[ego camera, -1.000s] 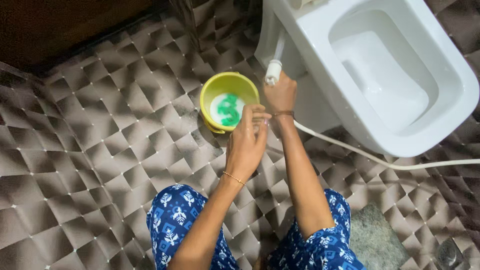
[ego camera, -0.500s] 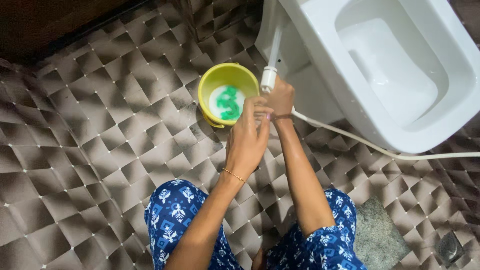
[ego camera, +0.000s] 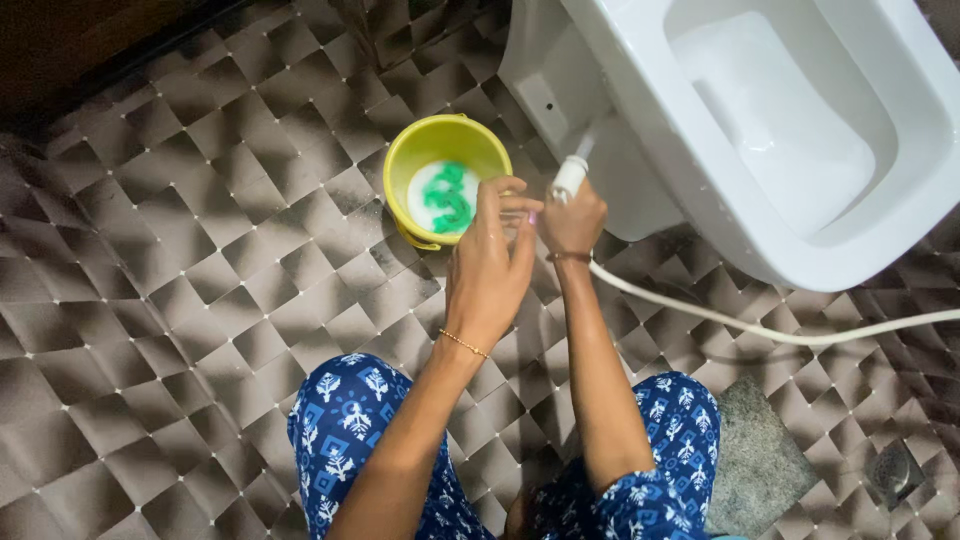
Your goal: The person uses a handheld bidet sprayer to rinse the toilet bowl and seat, then scrubs the interior with a toilet brush. They rinse the brush and the floor area, and finally fill a yellow bucket with water.
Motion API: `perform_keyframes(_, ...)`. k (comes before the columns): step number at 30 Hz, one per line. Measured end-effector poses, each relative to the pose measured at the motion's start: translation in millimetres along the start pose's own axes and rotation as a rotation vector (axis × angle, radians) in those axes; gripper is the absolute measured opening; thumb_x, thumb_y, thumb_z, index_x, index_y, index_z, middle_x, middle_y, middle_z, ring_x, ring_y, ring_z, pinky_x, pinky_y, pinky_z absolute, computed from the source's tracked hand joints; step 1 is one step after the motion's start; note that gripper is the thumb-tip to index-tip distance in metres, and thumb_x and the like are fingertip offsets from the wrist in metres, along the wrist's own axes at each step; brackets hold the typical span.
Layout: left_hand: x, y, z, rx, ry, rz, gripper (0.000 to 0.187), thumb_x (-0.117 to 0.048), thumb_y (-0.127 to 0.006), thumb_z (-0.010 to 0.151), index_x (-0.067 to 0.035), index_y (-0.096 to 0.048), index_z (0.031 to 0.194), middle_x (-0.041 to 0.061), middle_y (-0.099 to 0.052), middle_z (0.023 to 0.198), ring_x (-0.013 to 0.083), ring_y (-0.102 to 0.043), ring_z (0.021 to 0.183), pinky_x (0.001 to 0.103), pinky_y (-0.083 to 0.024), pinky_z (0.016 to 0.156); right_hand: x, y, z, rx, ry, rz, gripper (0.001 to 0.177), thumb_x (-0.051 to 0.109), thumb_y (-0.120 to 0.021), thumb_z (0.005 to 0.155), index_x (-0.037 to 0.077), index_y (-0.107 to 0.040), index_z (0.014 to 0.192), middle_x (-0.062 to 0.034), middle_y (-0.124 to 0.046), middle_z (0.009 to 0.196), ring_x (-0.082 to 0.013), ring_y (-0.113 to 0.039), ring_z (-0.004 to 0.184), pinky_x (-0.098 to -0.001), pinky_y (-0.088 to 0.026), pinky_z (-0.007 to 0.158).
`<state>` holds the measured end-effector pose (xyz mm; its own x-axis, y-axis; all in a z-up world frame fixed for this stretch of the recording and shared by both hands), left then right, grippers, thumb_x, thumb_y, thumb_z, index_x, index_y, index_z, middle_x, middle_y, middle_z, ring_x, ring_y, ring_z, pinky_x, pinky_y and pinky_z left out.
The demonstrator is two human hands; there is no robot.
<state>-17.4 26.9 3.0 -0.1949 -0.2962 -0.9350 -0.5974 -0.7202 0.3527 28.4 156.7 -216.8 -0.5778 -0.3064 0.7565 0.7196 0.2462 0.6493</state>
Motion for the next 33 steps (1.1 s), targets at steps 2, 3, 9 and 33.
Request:
perform_keyframes(2, 2, 1, 1, 0.003, 0.019, -0.008, 0.033, -0.004, -0.054, 0.101, -0.003, -0.047, 0.134, 0.015, -0.072, 0.114, 0.0255, -0.074, 0.1, 0.036, -0.059, 0.085, -16, 2, -14, 0.044, -0.057, -0.018, 0.022, 0.019, -0.076, 0.082, -0.001, -0.069, 0.086, -0.0249, -0.069, 0.073, -0.042, -0.071, 0.071, -0.0497, -0.056, 0.064)
perform_keyframes(3, 4, 2, 1, 0.005, 0.03, -0.011, 0.033, -0.004, -0.054, 0.102, -0.003, -0.046, 0.134, 0.014, -0.072, 0.114, 0.0252, -0.074, 0.1, 0.035, -0.059, 0.085, -25, 2, -22, 0.068, -0.087, -0.027, 0.023, 0.021, -0.077, 0.082, -0.001, -0.069, 0.086, -0.0254, -0.069, 0.073, -0.0418, -0.071, 0.071, -0.0497, -0.056, 0.064)
perform_keyframes(9, 8, 16, 10, -0.094, -0.066, 0.021, 0.029, -0.006, -0.053, 0.107, -0.003, -0.046, 0.134, 0.014, -0.073, 0.116, 0.0256, -0.074, 0.109, 0.036, -0.059, 0.094, -51, -6, -52, 0.227, 0.024, -0.019, 0.022, 0.018, -0.078, 0.077, 0.0, -0.07, 0.085, -0.0255, -0.068, 0.076, -0.0429, -0.07, 0.075, -0.0499, -0.056, 0.065)
perform_keyframes(33, 2, 3, 11, -0.01, -0.019, 0.028, 0.031, -0.006, -0.054, 0.106, -0.005, -0.043, 0.135, 0.011, -0.072, 0.12, 0.0231, -0.072, 0.107, 0.033, -0.06, 0.085, -104, 48, -110, 0.014, -0.173, -0.07, 0.025, 0.017, -0.082, 0.079, -0.001, -0.071, 0.094, -0.0241, -0.07, 0.077, -0.0407, -0.073, 0.074, -0.0476, -0.057, 0.067)
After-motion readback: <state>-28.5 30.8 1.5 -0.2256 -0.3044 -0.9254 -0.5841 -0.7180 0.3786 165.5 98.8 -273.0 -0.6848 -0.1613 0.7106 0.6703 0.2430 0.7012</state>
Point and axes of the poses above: each hand's wrist, its own z-axis towards the middle knuckle, its own y-axis out of the back of the hand, x = y × z, the point moved 2 cm from there along z, towards the middle knuckle
